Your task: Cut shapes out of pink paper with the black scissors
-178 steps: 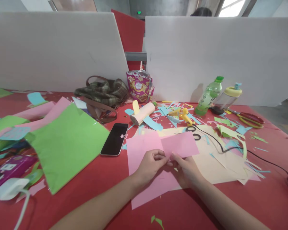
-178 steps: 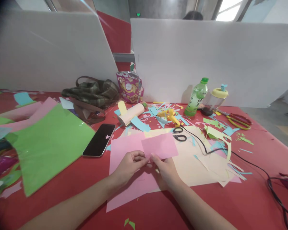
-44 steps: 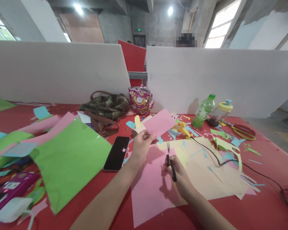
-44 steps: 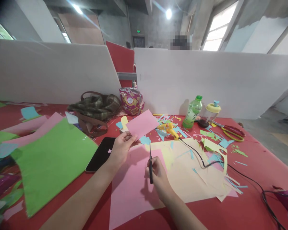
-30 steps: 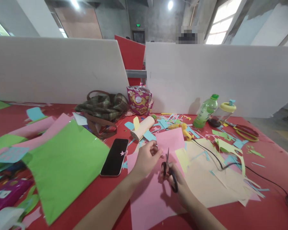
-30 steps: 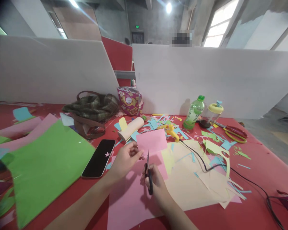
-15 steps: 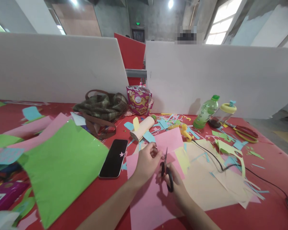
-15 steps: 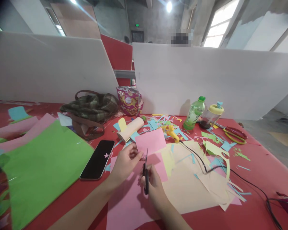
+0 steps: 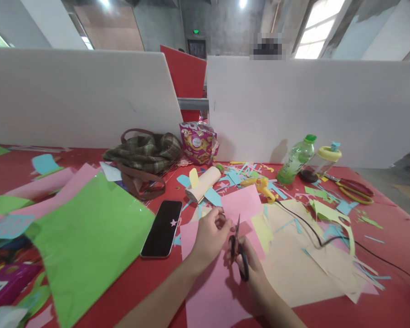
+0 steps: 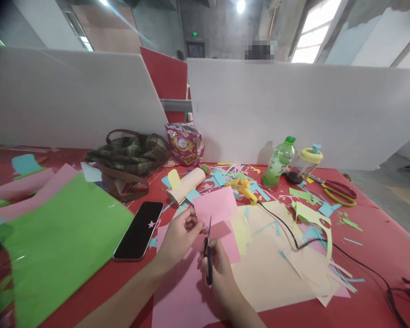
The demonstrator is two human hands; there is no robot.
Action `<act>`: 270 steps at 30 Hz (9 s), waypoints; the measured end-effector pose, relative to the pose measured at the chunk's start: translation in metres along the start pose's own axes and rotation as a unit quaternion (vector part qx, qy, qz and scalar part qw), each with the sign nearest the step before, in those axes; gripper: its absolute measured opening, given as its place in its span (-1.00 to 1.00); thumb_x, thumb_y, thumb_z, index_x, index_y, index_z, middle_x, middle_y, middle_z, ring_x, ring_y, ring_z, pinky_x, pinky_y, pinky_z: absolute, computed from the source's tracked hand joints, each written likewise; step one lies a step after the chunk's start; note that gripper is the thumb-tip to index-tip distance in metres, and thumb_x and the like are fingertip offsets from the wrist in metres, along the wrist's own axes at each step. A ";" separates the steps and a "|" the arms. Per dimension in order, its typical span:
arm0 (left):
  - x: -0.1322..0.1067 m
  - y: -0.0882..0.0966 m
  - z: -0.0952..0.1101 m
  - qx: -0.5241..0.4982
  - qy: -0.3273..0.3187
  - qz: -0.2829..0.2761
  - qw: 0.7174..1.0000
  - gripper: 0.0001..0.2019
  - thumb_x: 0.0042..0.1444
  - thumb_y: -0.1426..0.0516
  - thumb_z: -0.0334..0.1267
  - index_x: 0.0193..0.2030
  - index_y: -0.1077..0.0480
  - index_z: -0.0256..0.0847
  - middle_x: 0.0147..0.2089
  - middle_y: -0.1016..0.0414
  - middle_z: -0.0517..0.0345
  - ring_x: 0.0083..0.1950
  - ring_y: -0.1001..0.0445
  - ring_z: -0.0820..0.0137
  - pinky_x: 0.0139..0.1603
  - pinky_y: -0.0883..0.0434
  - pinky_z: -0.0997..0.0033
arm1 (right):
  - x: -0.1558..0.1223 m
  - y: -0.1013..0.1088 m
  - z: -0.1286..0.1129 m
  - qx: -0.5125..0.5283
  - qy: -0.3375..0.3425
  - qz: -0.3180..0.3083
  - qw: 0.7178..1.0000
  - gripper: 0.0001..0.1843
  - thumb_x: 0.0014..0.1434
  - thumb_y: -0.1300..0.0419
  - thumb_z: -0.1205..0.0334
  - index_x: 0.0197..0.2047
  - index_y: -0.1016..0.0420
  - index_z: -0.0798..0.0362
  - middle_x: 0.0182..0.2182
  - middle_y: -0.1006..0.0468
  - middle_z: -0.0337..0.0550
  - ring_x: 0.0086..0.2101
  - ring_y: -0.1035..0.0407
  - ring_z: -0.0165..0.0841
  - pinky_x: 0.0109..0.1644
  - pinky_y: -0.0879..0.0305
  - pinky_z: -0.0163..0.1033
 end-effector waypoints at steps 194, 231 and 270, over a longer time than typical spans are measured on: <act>-0.012 -0.025 0.004 0.116 0.002 -0.285 0.951 -0.82 0.03 0.06 -0.19 -0.36 -0.28 -0.22 -0.43 -0.45 0.13 -0.43 -0.40 0.44 -0.41 -0.29 0.50 | 0.010 0.038 -0.024 0.057 0.039 0.158 0.985 -0.75 -0.14 -0.17 0.43 -0.48 -0.13 0.03 -0.46 -0.28 -0.34 -0.57 -0.17 -0.53 -0.53 -0.06 -0.40; -0.007 -0.020 0.003 0.096 0.019 -0.244 0.965 -0.78 0.01 0.04 -0.19 -0.49 -0.31 -0.26 -0.45 -0.42 0.13 -0.39 -0.39 0.42 -0.32 -0.30 0.45 | 0.009 0.039 -0.031 0.019 0.047 0.159 0.986 -0.71 -0.15 -0.22 0.33 -0.47 -0.10 0.01 -0.45 -0.30 -0.31 -0.57 -0.13 -0.52 -0.56 -0.06 -0.40; 0.004 0.016 0.029 0.129 -0.078 -0.124 0.981 -0.75 0.05 0.07 -0.27 -0.59 -0.23 -0.26 -0.56 -0.30 0.24 -0.47 -0.30 0.52 -0.38 -0.24 0.54 | -0.003 0.001 -0.025 0.021 -0.005 -0.128 0.992 -0.57 -0.15 -0.15 -0.11 -0.36 -0.10 -0.02 -0.35 -0.17 -0.19 -0.32 -0.12 -0.31 -0.22 -0.12 -0.18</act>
Point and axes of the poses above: each hand's wrist, its own x-axis towards the middle knuckle, its own y-axis out of the back of the hand, z = x × y, the point moved 5 cm from there along x, towards the middle knuckle
